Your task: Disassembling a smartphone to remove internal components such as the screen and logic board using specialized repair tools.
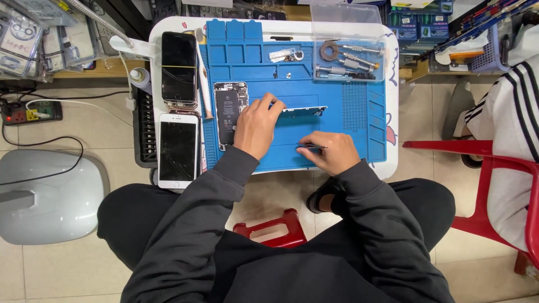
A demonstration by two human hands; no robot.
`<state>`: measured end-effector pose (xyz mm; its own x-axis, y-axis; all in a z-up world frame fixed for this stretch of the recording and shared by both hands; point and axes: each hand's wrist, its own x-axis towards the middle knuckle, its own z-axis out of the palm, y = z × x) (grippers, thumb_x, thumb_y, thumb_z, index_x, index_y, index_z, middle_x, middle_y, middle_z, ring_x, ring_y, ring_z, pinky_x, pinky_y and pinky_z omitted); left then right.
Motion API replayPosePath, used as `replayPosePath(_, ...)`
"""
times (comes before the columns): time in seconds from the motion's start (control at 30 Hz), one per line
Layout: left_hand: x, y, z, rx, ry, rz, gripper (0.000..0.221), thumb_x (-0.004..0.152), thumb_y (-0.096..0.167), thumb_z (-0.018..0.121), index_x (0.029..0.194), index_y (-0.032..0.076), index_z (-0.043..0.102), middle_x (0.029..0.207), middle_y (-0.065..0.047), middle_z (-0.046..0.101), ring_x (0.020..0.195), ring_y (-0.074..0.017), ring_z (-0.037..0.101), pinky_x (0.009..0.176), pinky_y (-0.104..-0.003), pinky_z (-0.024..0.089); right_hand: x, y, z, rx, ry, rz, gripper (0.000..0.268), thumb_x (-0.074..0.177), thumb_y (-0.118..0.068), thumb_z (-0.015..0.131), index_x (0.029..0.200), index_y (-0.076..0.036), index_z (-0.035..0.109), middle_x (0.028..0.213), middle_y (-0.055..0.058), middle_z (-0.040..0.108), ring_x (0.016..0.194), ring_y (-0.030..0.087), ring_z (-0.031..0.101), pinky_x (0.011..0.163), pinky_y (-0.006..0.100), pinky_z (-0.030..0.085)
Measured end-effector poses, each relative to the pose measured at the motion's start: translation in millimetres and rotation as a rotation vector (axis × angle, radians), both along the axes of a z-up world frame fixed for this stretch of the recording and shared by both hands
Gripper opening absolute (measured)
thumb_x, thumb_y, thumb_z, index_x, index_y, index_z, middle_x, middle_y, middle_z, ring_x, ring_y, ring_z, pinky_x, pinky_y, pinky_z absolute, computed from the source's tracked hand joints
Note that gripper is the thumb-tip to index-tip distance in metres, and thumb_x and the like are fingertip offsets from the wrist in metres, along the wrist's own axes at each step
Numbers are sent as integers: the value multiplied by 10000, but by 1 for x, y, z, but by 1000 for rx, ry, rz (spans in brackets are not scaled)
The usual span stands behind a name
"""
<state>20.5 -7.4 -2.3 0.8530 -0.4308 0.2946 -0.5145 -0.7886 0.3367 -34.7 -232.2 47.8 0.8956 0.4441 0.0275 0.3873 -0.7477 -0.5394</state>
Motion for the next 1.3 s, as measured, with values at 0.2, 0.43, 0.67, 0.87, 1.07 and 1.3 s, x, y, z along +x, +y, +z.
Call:
replayPosePath(0.2,0,1,1,-13,-5,2,346,871,-44,788,1131,157,681,1086,-40,590,914,-279,757,740,-387,614,2,-4,-22,154,-42,-108,97,994,-253,770,1063,-201,726,871,-47,768,613,177,686,549,322,542)
replayPosePath(0.43,-2,0,1,-12,-3,-1,329,874,-27,789,1128,153,685,1079,-41,593,895,-273,761,737,-386,617,4,-2,-38,151,-10,-157,125,972,-229,802,1033,-168,711,856,-2,791,607,217,696,541,345,535)
replayPosePath(0.67,-2,0,-1,-6,-17,-3,330,875,-25,791,1124,162,680,1068,-30,584,886,-257,764,730,-375,617,7,-2,-37,197,43,-180,89,934,-133,820,993,-163,760,799,30,794,603,240,719,525,324,553)
replayPosePath(0.87,-3,0,1,-14,-38,0,317,878,-20,794,1112,160,680,1050,-32,580,863,-252,761,720,-371,617,-1,17,-60,392,43,-237,45,944,-97,807,974,-117,782,761,77,785,597,219,720,517,290,557)
replayPosePath(1.07,-3,0,-3,-15,-57,3,320,869,-10,807,1106,166,684,1045,-23,577,857,-246,762,718,-369,621,-6,32,-69,501,-41,-278,39,952,-87,803,985,-109,804,733,94,774,576,215,714,497,282,566)
replayPosePath(1.3,-2,0,-12,-7,-66,5,326,868,7,809,1113,180,681,1042,-13,576,850,-234,760,714,-359,618,-3,37,-64,536,-60,-262,43,952,-45,801,985,-72,804,747,134,772,581,238,709,494,307,564)
